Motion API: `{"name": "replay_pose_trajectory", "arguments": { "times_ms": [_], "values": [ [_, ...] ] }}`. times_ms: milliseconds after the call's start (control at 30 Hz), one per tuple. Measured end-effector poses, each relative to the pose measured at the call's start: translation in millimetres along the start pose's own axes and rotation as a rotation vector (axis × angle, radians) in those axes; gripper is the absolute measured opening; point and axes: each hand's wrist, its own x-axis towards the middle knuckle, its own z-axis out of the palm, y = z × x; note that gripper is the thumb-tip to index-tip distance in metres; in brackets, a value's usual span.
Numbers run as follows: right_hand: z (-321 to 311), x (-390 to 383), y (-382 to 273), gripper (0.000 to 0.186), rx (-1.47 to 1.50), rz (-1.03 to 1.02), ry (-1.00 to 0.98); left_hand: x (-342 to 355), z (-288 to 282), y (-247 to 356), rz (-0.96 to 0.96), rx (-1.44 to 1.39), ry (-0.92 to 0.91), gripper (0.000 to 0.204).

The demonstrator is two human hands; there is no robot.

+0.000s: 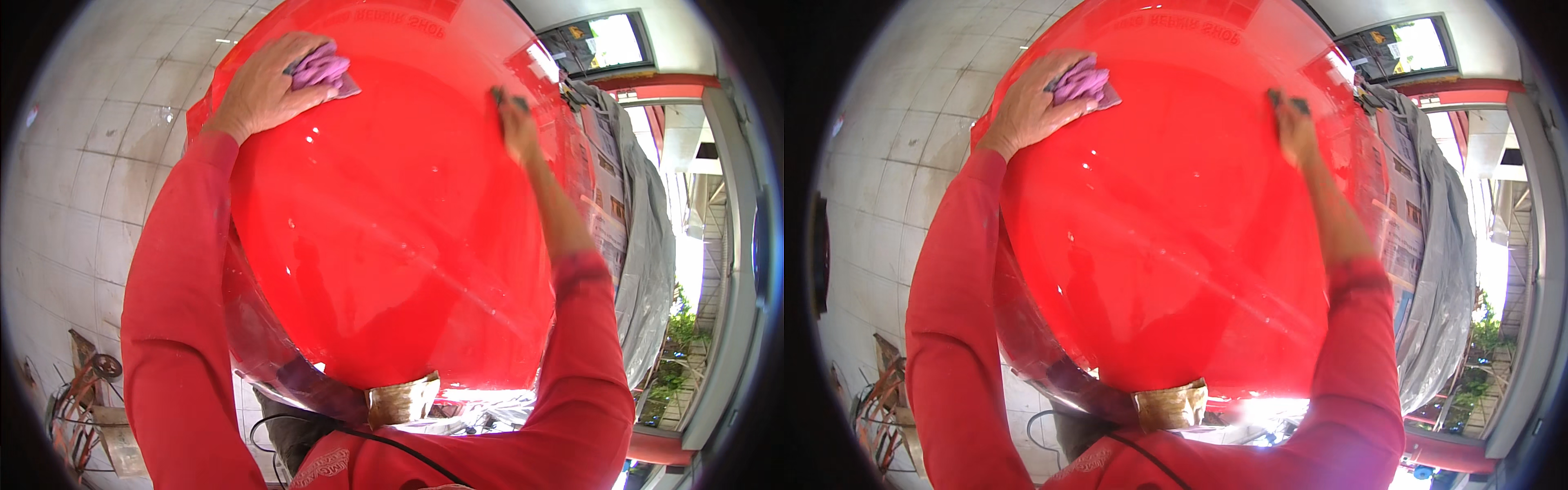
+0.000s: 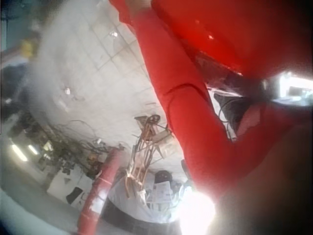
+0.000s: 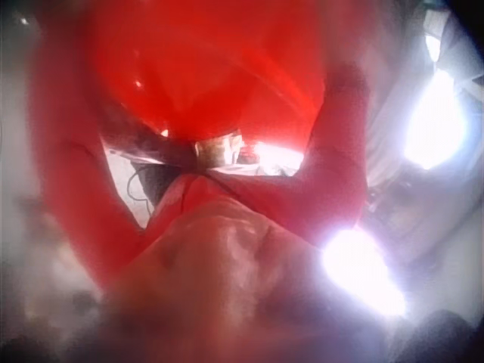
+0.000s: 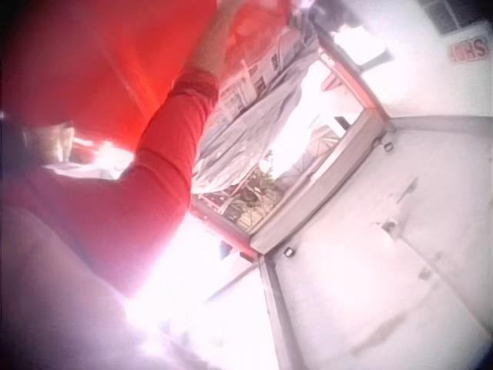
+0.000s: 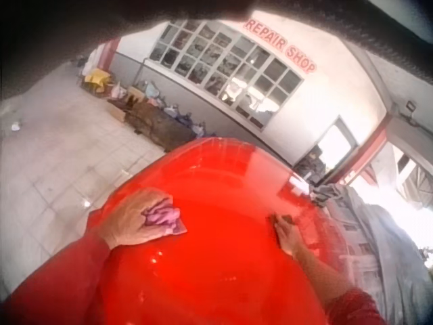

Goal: The person sands the surface of a red car hood using a sanding block and a cloth. They repeatedly rub the hood, dip the sanding block into a bucket of water, and wipe the surface with a cloth.

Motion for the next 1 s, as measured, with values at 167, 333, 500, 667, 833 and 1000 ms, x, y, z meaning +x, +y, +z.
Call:
{"name": "replay_pose_trajectory", "arguments": {
  "times_ms": [167,333,500,667,833,1000],
  "values": [
    [21.8,20.4,-34.8,0.050,-0.096,0.117,0.029,-0.8,2.2,-3.4,-0.035,-0.009,-0.008,0.067],
    [-1.0,-157.7,-206.0,0.022,0.647,0.239,-0.117,-5.7,-10.4,-19.7,0.013,0.042,0.076,0.066],
    [9.3,-72.7,-131.3,0.037,1.005,0.554,-0.041,-1.1,-8.9,-6.4,-0.006,-0.012,0.022,0.066],
    [16.1,69.3,9.1,0.052,-0.374,0.098,0.132,6.0,11.4,7.5,0.058,-0.096,0.025,0.062],
    [30.1,-38.0,-130.9,0.046,0.330,0.233,-0.098,-4.3,-9.5,-16.9,0.035,-0.025,0.090,0.059],
    [2.1,-165.9,-186.8,0.029,0.494,0.128,-0.112,1.1,-10.9,-10.0,0.073,-0.033,0.061,0.059]
  ]
}}
